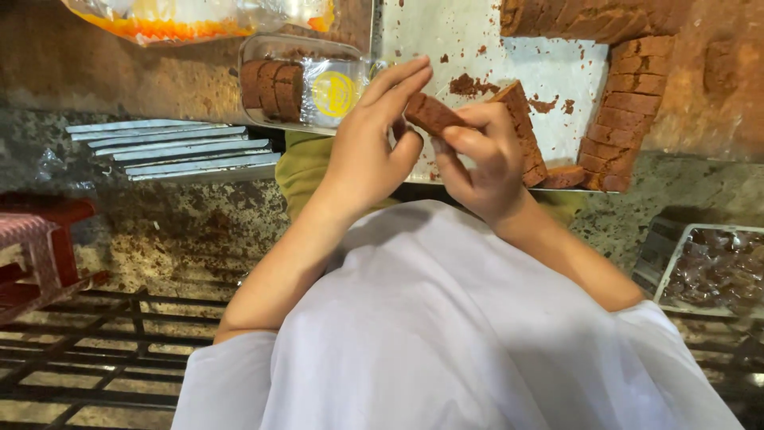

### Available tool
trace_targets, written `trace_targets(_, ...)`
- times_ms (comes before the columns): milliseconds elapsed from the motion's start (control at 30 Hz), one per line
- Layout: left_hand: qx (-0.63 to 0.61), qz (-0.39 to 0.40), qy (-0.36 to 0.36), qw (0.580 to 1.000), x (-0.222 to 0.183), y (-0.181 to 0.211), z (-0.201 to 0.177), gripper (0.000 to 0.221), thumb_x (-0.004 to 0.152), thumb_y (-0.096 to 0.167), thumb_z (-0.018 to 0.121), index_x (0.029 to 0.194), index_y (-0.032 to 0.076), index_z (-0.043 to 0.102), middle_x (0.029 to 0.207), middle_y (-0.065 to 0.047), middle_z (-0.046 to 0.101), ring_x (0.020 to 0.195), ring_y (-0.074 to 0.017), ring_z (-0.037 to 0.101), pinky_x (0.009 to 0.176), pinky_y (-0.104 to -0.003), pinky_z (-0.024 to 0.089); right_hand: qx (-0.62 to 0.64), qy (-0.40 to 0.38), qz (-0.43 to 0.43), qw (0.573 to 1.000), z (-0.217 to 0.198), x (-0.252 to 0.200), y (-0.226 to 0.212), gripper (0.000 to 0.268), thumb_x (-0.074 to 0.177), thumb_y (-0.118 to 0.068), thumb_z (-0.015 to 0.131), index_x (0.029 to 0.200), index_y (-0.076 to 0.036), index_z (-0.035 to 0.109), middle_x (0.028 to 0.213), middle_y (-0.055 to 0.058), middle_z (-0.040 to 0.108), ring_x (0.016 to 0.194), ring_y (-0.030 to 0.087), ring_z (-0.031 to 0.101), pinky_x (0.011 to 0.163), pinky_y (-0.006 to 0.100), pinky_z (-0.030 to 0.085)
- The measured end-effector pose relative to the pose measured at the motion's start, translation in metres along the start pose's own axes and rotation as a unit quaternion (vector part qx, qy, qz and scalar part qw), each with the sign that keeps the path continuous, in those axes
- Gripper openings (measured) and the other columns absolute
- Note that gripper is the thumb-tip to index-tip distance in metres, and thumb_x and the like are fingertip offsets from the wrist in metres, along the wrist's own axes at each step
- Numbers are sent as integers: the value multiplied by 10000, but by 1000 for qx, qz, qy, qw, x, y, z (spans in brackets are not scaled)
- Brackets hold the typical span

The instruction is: Packaging individual pieces of cake into small plastic bags and placing them in a container

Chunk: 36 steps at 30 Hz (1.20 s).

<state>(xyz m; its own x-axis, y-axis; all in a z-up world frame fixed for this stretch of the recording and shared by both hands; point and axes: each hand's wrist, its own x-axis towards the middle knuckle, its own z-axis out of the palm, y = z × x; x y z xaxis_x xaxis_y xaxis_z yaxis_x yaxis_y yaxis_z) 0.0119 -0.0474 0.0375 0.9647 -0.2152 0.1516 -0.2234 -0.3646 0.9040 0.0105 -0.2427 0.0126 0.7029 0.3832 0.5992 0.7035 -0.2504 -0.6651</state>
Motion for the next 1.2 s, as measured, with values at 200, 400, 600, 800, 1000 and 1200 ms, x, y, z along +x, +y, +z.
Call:
trace_targets(200, 196, 91, -54, 975, -5, -24, 16, 537, 1047, -40, 552, 1552, -32, 368, 1624, -195, 360, 1516, -382, 479, 1238, -486, 490, 235, -129, 344, 900, -25, 47, -33, 447, 979, 68, 631, 1391, -26, 483, 1210, 130, 600, 1114, 211, 645, 1065, 306, 543)
trace_targets(400, 82, 176, -135, 972, -27, -6, 44, 472, 1042, -44, 574, 1498, 2, 464, 1556, -202, 489, 1353, -410, 630, 1118, -488, 545, 121, -128, 512, 841, -22, 28, 9, 535, 999, -141, 594, 1504, -256, 462, 1450, 181, 585, 1117, 226, 654, 899, 290, 546)
trace_targets(600, 102, 19, 96, 990, 2, -53, -9, 197, 958, -155, 408, 1021, -36, 552, 980, -166, 630, 948, -284, 621, 876, -393, 559, 219, 181, 291, 914, -73, -21, 62, 660, 1166, 116, 580, 1674, -196, 299, 1652, 261, 626, 1430, 388, 667, 1251, 477, 532)
trace_targets(800, 134, -90, 23, 987, -15, -77, -17, 117, 970, 10, 540, 882, 73, 494, 811, -124, 579, 730, -334, 548, 674, -439, 405, -24, -278, 468, 839, -68, -16, 107, 611, 859, -53, 584, 1461, -136, 523, 1559, 102, 479, 1436, 257, 428, 1196, 376, 255)
trace_targets(1000, 67, -133, 81, 985, -24, -84, -23, 195, 908, 22, 635, 1036, 98, 761, 988, -33, 787, 885, -170, 728, 832, -309, 552, 18, 13, 503, 864, -45, -43, 184, 157, 1071, -196, 705, 1156, -213, 574, 819, -76, 564, 683, 36, 468, 640, 241, 364)
trace_targets(1200, 46, -27, 46, 998, -19, -51, 0, 372, 926, -88, 593, 1286, -32, 663, 1335, -199, 636, 1257, -345, 614, 1170, -469, 466, 418, 90, 477, 768, -32, 24, 79, 366, 965, -75, 703, 1240, -180, 485, 1102, 76, 686, 845, 172, 685, 603, 248, 557)
